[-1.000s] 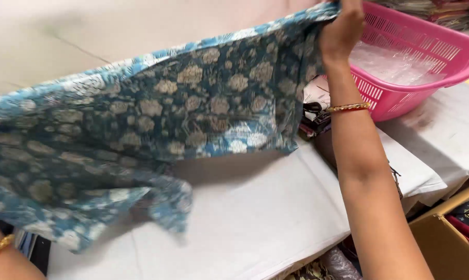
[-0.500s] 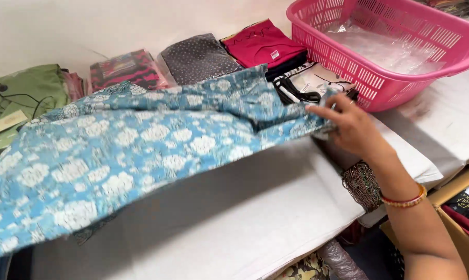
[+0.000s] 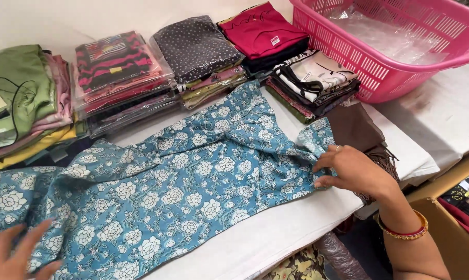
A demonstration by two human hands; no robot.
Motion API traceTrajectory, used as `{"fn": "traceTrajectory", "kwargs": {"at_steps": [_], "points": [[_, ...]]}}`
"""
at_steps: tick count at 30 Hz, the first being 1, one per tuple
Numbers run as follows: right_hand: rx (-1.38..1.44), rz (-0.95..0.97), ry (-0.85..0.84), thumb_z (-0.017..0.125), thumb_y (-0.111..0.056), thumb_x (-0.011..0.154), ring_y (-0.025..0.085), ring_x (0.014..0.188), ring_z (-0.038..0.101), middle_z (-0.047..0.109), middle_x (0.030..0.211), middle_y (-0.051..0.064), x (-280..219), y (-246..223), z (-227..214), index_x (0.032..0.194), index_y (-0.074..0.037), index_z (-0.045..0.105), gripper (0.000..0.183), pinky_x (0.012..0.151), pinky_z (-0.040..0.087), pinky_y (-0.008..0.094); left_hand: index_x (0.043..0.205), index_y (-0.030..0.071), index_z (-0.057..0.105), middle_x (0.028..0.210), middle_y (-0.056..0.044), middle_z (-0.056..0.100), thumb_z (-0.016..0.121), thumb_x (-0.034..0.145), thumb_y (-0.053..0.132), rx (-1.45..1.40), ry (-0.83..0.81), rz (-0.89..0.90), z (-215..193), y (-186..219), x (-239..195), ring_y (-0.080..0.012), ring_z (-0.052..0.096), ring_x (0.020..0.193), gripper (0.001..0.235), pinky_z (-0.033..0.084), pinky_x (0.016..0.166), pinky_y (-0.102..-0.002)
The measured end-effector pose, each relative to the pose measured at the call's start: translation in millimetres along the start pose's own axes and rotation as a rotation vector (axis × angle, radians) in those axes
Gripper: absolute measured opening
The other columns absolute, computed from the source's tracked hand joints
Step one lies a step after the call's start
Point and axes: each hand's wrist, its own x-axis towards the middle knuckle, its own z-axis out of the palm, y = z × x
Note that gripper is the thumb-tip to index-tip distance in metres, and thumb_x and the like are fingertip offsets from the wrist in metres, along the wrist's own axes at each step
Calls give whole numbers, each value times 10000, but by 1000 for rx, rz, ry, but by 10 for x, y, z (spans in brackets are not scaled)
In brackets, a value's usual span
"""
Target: The person folds a blue floral dress on a white table, smoothing the fabric and aligning the edges before folding it into a compact square. The person then folds a small patterned cloth. Stacks of packaged clothes and a pink basket are visible in the background.
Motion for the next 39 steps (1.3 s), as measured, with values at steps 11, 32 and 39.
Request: {"fn": "traceTrajectory", "kwargs": {"at_steps": [11,32,39], "points": [[253,24,700,744,-181,904,278,1014,768,771,1132,127,1933,132,-964,1199,-169,767,296,927,598,376,1525,283,420,1555,-29,446,761,854,411,-653,-18,739,-1654,2568,852,-252,362,1473,763,317,1218,-440],[-141,550,305,799,-245,791,400,960,699,714,1085,146,469,540,582,1512,-207,474,792,782,565,509,1609,457,285,1697,4,83,736,794,590,-621,-95,684,-1124,2382,345,-291,50,1553,940,38,1240,-584],[141,335,455,750,-129,772,318,862,745,761,931,144,838,437,-309,1180,-201,740,414,766,582,438,1602,441,104,1714,-31,-18,807,713,734,-471,-367,675,-116,1857,-86,-304,-12,1603,1170,26,1219,-647]]}}
